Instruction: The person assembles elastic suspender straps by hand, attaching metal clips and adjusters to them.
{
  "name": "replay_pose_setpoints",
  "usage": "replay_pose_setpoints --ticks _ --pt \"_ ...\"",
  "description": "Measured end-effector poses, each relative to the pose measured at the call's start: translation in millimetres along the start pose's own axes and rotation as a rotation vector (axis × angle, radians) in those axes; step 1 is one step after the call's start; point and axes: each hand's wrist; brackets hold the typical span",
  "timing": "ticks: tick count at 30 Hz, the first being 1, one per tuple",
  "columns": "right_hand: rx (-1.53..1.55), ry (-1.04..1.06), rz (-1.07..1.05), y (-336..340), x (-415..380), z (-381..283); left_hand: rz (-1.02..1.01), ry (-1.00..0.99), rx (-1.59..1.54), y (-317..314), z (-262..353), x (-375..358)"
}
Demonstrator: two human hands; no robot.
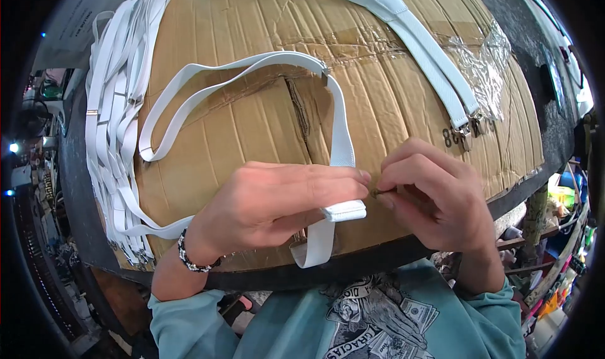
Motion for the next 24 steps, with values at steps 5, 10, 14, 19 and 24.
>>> replay_pose_setpoints --ticks 5,10,14,19,24 --pt "0.140 -0.048 0.138 -7.0 -5.7 3.6 0.044 0.027 -0.084 -3.8 -0.3 1.2" --pt "0.214 -0.092 0.202 -6.9 -10.5 5.0 -0.006 0.038 -0.075 -0.9 0.2 2.7" --pt "0.165 -0.069 0.188 -6.3 -9.4 6.6 -0.008 0.062 -0.106 -1.5 -1.2 0.7" --pt "0.162 -0.078 0.199 -5.1 -10.5 7.7 -0.016 0.060 -0.086 -0.6 -2.3 0.5" --pt "0.162 -0.095 0.199 -5.1 -10.5 7.1 -0.033 0.057 -0.087 1.3 -2.3 1.9"
Point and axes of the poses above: each hand's wrist, its own x-axis towards the middle knuckle, its own y-axis out of the back of the hand, z = x × y, and after that the axes turned 1 degree about z, right-handed
